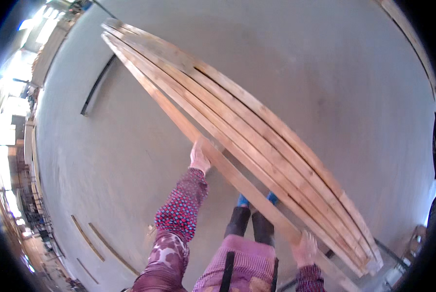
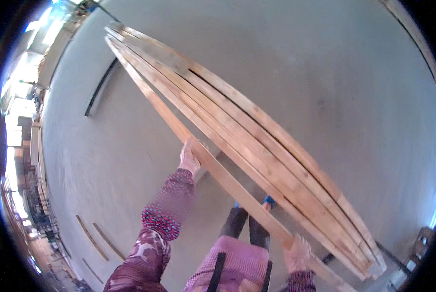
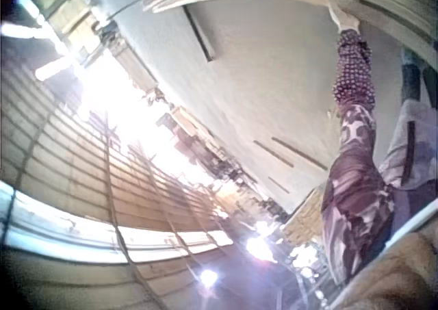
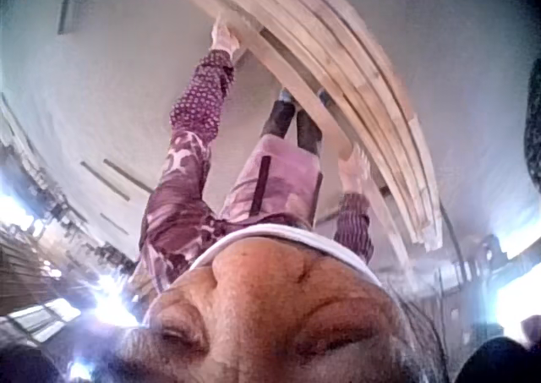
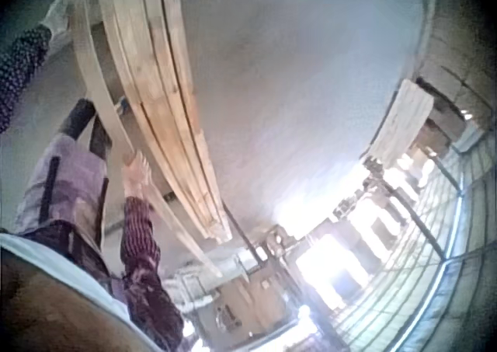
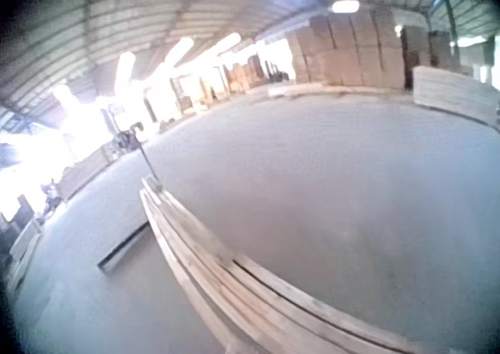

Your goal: The person gathers long wooden planks from a conveyor belt and stacks them in a pile on the floor. The person repeatedly lifts bundles of planks and places them onto a growing stack, organizing the wood in a workshop environment.

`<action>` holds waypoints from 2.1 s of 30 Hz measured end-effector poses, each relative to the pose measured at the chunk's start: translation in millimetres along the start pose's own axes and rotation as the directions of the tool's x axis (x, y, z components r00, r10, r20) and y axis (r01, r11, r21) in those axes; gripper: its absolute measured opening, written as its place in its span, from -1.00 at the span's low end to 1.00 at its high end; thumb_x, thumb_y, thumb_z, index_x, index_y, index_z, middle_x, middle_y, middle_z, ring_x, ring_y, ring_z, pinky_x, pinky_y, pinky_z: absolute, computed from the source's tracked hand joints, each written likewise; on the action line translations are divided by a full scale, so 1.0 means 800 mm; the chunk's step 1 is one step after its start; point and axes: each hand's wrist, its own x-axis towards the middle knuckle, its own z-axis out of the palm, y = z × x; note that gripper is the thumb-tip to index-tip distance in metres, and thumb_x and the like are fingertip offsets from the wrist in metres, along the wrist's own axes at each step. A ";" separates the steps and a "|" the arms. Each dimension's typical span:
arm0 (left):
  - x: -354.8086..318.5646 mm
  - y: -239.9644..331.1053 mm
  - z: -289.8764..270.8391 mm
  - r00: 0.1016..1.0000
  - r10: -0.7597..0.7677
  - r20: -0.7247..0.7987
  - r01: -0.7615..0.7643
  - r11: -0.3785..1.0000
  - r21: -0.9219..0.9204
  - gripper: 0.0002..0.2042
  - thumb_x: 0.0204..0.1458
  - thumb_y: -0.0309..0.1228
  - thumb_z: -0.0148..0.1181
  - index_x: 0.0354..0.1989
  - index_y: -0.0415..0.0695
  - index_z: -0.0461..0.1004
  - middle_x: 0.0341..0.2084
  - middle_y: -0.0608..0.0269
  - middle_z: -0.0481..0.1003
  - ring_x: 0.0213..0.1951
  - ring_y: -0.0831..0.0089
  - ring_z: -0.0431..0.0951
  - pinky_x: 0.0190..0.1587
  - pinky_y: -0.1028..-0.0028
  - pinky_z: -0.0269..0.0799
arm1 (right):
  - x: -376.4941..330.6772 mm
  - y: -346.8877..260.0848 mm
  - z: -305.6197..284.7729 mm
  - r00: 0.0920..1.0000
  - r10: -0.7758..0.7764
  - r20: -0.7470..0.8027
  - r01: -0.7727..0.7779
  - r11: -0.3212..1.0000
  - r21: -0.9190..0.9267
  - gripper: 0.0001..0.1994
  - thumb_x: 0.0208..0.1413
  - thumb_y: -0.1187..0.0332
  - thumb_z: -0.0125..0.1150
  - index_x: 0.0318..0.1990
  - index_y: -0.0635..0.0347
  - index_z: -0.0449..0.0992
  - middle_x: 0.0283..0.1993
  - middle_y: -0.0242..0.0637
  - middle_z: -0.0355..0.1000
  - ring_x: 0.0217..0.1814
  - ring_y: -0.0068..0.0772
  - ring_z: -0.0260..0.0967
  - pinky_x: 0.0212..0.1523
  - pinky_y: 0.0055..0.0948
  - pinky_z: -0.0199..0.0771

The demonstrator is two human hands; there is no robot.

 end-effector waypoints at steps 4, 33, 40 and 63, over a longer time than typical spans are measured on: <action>-0.024 -0.097 0.026 0.983 -0.090 -0.158 0.137 0.938 0.320 -0.49 0.14 0.02 0.22 0.18 0.02 0.41 0.07 0.33 0.48 0.09 0.29 0.46 0.14 0.08 0.30 | 0.098 -0.047 0.044 0.988 0.052 0.145 -0.063 0.996 0.070 -0.44 0.05 0.03 0.28 0.13 0.16 0.43 0.11 -0.07 0.46 0.17 -0.06 0.39 0.18 -0.09 0.37; 0.033 -0.356 -0.073 0.981 -0.127 -0.148 0.191 0.782 0.594 -0.54 0.28 -0.09 0.09 0.22 -0.12 0.31 0.05 0.07 0.47 0.07 0.18 0.51 0.16 0.10 0.47 | 0.265 -0.069 0.259 0.964 -0.136 -0.230 0.156 0.985 0.068 -0.31 -0.13 0.18 0.40 0.25 -0.03 0.36 0.18 -0.23 0.28 0.25 -0.02 0.23 0.28 0.01 0.25; -0.028 -0.356 0.032 0.848 -0.353 -0.397 0.418 0.904 0.090 -0.59 0.23 -0.09 0.15 0.06 -0.16 0.39 -0.05 0.07 0.52 -0.04 0.09 0.57 0.05 0.06 0.55 | 0.212 -0.015 0.204 0.996 -0.041 -0.081 0.076 0.861 0.503 -0.42 -0.03 0.30 0.31 0.22 0.09 0.38 0.23 -0.12 0.32 0.35 0.01 0.21 0.35 -0.07 0.23; 0.082 -0.297 -0.132 0.980 0.055 0.192 -0.198 0.371 0.907 -0.72 -0.07 -0.32 0.38 -0.17 -0.11 0.59 -0.30 0.24 0.65 -0.12 0.22 0.63 -0.16 0.17 0.51 | 0.086 0.049 0.086 0.999 -0.014 0.051 -0.027 0.681 0.732 -0.68 0.00 0.42 0.28 -0.03 0.04 0.58 -0.05 -0.15 0.55 0.21 0.17 0.38 0.24 -0.09 0.38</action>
